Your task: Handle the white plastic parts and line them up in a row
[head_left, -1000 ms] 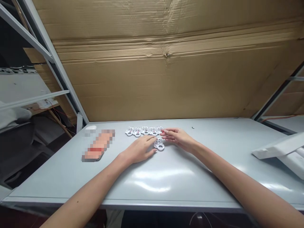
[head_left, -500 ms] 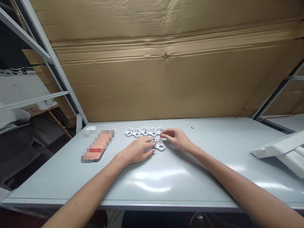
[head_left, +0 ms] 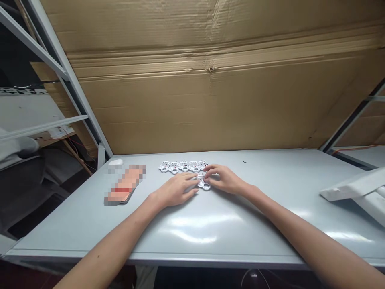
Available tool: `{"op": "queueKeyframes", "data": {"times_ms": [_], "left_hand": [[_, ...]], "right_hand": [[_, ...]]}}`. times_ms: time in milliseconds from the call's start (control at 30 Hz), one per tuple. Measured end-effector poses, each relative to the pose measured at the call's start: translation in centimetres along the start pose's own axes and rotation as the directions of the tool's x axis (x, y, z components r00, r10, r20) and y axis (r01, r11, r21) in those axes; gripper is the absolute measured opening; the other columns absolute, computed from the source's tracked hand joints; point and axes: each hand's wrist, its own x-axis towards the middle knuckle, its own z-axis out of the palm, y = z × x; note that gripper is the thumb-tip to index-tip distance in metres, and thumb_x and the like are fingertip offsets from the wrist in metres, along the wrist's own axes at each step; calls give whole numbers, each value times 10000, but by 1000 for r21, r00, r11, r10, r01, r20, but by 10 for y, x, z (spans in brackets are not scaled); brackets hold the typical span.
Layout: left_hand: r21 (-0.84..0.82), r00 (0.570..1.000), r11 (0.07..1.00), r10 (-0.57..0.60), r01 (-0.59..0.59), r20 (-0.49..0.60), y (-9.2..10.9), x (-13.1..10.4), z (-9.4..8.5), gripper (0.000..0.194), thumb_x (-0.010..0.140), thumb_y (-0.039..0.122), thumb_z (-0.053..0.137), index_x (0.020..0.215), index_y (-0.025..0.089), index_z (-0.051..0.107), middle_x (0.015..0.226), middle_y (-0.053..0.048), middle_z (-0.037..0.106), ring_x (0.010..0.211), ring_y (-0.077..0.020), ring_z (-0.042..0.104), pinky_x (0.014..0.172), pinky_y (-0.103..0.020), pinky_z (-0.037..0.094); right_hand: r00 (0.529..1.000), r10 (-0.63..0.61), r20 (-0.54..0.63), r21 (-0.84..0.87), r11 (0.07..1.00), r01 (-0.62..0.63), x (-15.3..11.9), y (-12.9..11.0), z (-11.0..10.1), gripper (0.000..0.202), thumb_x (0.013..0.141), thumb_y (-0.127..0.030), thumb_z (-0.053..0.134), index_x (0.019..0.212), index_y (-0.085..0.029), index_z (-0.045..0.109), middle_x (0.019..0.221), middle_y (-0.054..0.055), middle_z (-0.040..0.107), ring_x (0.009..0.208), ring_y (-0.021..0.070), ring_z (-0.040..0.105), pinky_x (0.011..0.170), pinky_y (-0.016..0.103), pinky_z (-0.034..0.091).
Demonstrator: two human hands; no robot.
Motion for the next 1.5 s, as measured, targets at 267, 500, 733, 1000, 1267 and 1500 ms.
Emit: {"op": "queueKeyframes", "data": {"times_ms": [267, 500, 733, 1000, 1267, 1500], "left_hand": [[-36, 1000, 999, 0, 0, -11, 0, 1, 1, 312, 989, 290, 485, 1261, 207, 614, 1336, -121, 590, 1218, -279, 562, 1035, -425, 442], [-38, 1000, 999, -6, 6, -7, -3, -1, -3, 354, 988, 347, 492, 1308, 222, 574, 1371, -114, 565, 1224, -275, 559, 1034, -419, 440], [1, 993, 995, -103, 104, -62, -10, 0, -3, 285, 981, 349, 490, 1139, 177, 653, 1206, -115, 651, 1105, -259, 612, 953, -395, 490], [104, 934, 946, -278, 306, -223, -23, 1, 8, 383, 958, 347, 490, 1289, 161, 543, 1350, -148, 560, 1277, -295, 487, 1076, -465, 394], [160, 807, 794, -554, 586, -206, -38, -8, 11, 602, 935, 515, 429, 1363, 92, 408, 1385, -246, 479, 1338, -381, 399, 1050, -509, 358], [280, 618, 593, -786, 755, -3, -24, -3, 1, 694, 965, 557, 276, 1368, 13, 425, 1459, -289, 399, 1412, -403, 288, 1064, -531, 317]], "right_hand": [[997, -57, 59, -30, 998, 59, -1, 1, -4, 228, 888, -224, 552, 868, -245, 778, 1128, 70, 701, 976, 226, 658, 865, 343, 498], [997, -64, -42, -55, 997, 61, -4, -1, -6, 320, 900, -337, 571, 1181, -233, 685, 1185, 94, 690, 1067, 260, 632, 939, 388, 468], [991, -70, 111, -159, 983, 88, -5, -10, -2, 385, 839, -409, 646, 1164, -204, 669, 1063, 124, 666, 922, 252, 619, 777, 364, 496], [983, 127, 135, -233, 968, -93, -12, -1, -35, 317, 782, -321, 649, 1086, -253, 707, 1090, 91, 684, 916, 264, 640, 746, 329, 480], [972, 232, -40, -316, 920, -232, -11, 42, -24, 350, 904, -289, 492, 1214, -225, 639, 1265, 125, 638, 1095, 299, 613, 885, 402, 491], [973, 214, -86, -230, 946, -228, 1, 64, 3, 490, 981, -334, 336, 1427, -190, 477, 1508, 109, 451, 1380, 279, 422, 1151, 454, 328]]}}
